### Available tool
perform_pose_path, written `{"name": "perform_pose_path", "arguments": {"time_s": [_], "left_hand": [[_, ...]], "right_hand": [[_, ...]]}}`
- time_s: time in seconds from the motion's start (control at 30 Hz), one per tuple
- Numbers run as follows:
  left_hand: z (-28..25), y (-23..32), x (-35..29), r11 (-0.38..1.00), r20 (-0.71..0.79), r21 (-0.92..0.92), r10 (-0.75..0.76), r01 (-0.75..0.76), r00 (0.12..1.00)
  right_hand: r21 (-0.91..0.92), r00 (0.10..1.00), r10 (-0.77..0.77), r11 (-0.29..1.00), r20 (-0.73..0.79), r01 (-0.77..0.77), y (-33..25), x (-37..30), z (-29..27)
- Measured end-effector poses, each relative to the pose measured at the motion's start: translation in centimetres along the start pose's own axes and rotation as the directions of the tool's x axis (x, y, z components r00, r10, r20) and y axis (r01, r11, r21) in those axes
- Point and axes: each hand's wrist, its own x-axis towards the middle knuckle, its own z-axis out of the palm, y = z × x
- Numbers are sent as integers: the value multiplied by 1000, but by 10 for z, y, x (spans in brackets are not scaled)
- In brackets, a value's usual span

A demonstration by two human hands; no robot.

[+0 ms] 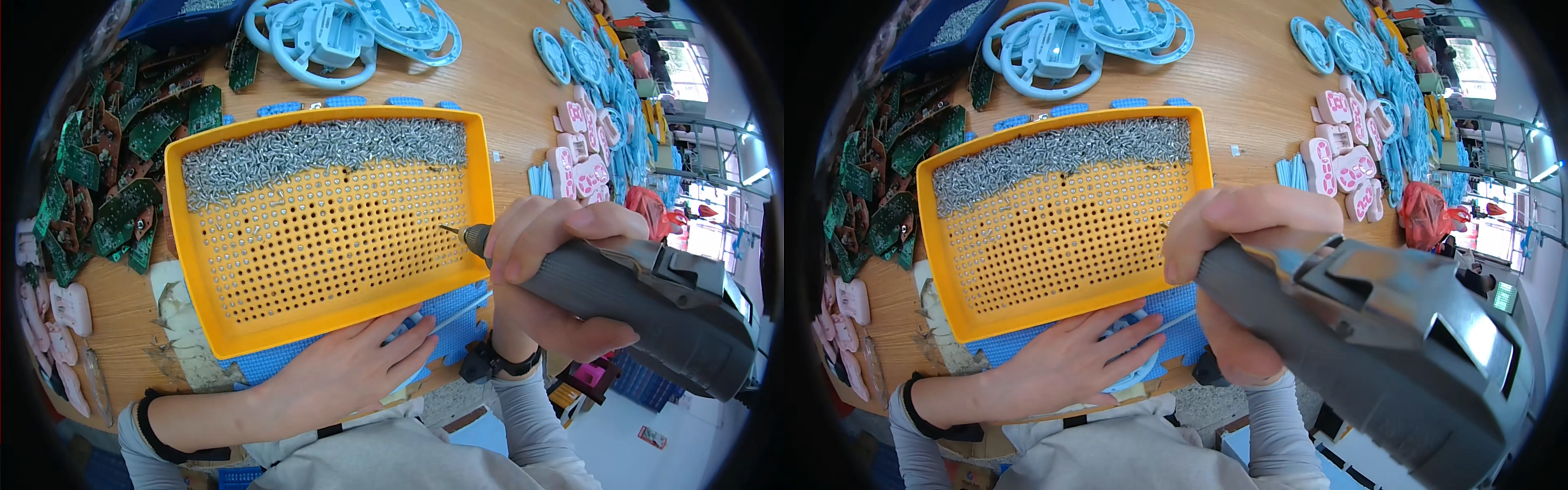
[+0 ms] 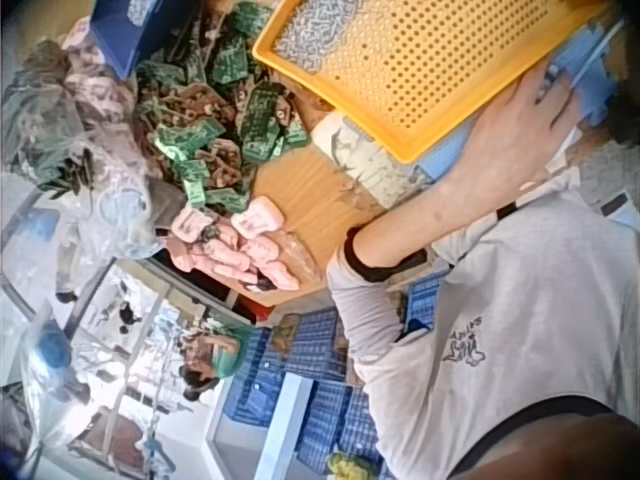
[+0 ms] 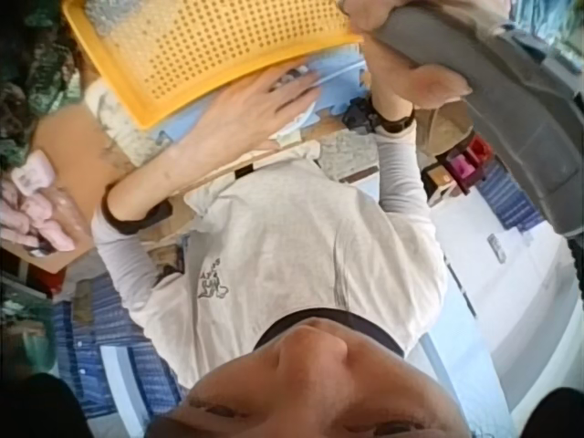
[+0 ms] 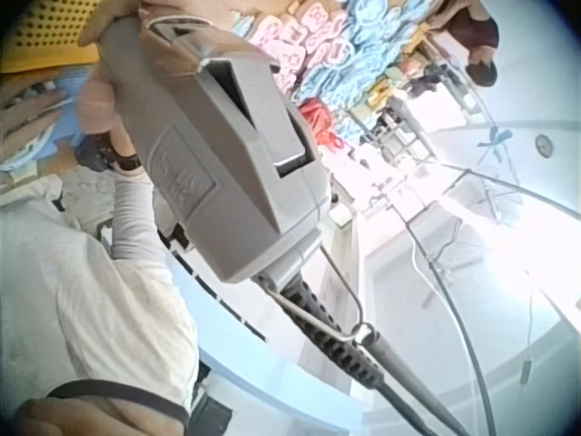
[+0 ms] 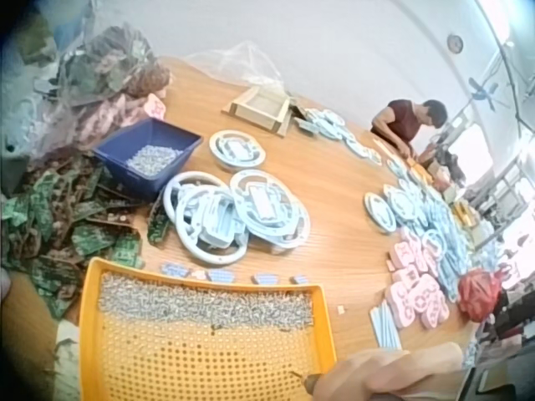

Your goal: Use an electric screwdriver to fasten screws into plastic housings for electronic components.

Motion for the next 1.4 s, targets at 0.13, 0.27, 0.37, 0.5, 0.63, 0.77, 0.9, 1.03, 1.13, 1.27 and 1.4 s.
{"name": "perform_pose_path", "arguments": {"time_s": [0.13,0.27,0.37,0.5,0.63,0.77,0.9,1.03,1.13,1.27,1.4], "left_hand": [[1,0,-2,1000,-37,10,-11,11,999],[-4,0,-2,1000,12,5,2,-2,1000],[-1,1,-2,1000,-6,6,23,-23,1000],[-3,-1,-2,1000,7,-27,14,-14,1000],[-2,0,-2,999,-14,-40,-4,3,1000],[-2,1,-2,999,-31,-34,-10,9,999],[-1,1,-1,1000,-32,-28,-4,3,999],[0,1,-1,999,-33,-34,-7,6,999],[-1,2,-1,999,-35,-33,-7,6,999],[0,3,0,998,-22,-52,-37,36,999],[0,8,2,997,-40,-43,-62,60,997]], "right_hand": [[-31,999,43,999,-6,-43,-1,-3,3],[-26,999,30,999,-31,-30,-6,-2,4],[-8,996,-6,1000,-83,5,-28,5,6],[2,999,41,999,28,-41,-78,3,6],[281,984,10,958,178,-60,-89,-20,10],[308,980,114,938,165,-161,-94,-41,27],[323,991,101,938,84,-123,-88,-49,34],[301,993,89,948,79,-109,-83,-55,35],[285,992,92,952,84,-112,-85,-56,40],[278,994,64,957,93,-88,-81,-63,43],[279,985,90,952,150,-129,-81,-58,40]]}}
